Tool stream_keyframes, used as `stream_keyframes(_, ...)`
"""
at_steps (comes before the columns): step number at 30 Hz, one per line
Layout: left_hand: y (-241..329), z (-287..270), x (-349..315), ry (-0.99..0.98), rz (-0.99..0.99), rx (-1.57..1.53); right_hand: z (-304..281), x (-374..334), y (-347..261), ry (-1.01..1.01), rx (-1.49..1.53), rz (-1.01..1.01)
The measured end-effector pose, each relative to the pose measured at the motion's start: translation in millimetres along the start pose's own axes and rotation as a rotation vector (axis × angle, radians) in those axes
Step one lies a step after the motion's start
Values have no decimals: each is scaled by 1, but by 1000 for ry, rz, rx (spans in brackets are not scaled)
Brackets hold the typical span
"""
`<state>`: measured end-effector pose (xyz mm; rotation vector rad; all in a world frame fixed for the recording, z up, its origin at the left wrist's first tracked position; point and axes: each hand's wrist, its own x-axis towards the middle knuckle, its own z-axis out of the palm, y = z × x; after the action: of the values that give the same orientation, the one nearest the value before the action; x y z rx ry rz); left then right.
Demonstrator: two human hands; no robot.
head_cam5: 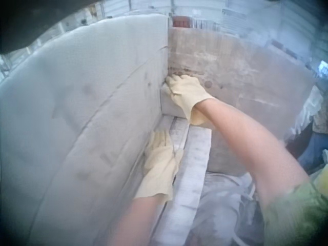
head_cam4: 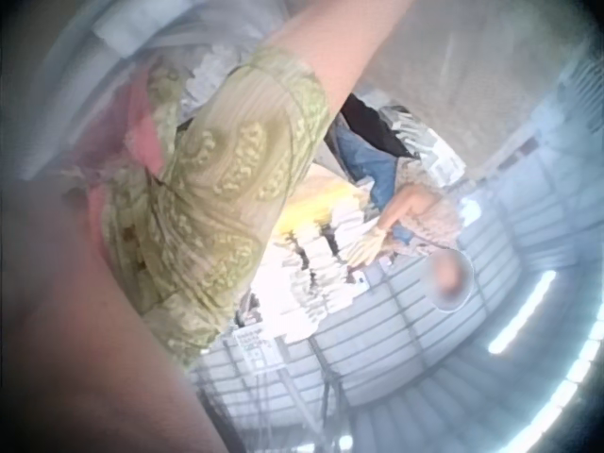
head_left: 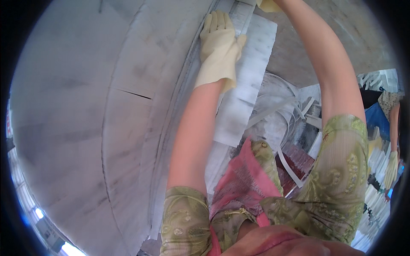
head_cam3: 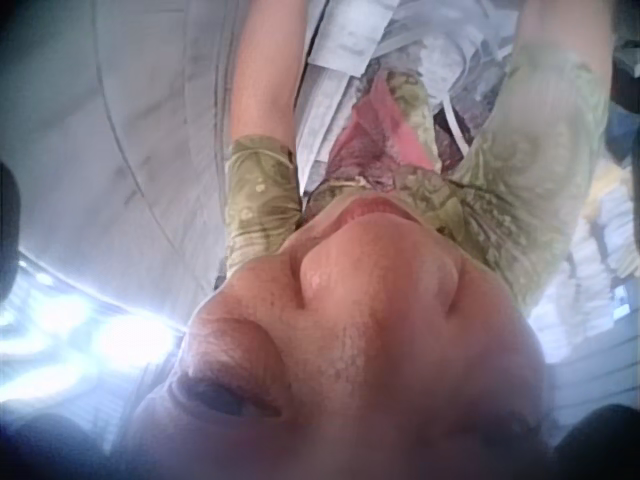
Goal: The person repeatedly picks up white rectangular boards from a pile and places them onto a growing stack. The person uses both hands to align and adjust the boards on the stack, then returns to the pile to retrieve more boards.
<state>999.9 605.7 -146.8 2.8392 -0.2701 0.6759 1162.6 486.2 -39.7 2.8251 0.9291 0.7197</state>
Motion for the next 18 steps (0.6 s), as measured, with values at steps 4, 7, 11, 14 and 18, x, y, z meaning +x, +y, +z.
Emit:
stream_keyframes(4, 3, -2, -5, 8, 28, -15, -12, -7, -6, 71, 74, 34)
stream_keyframes(7, 2, -8, 1, -26, 3, -51, -20, -12, -8, 22, -111, -116)
stream_keyframes(11, 0, -20, 3, -164, -14, -149, -24, -15, -11, -18, 36, 13)
stream_keyframes(14, -1, -37, -5, -128, 16, -105, -25, -20, -15, 1, 21, -10)
stream_keyframes(18, 0, -48, -27, -114, 40, 107, -25, -28, -16, 18, 49, 10)
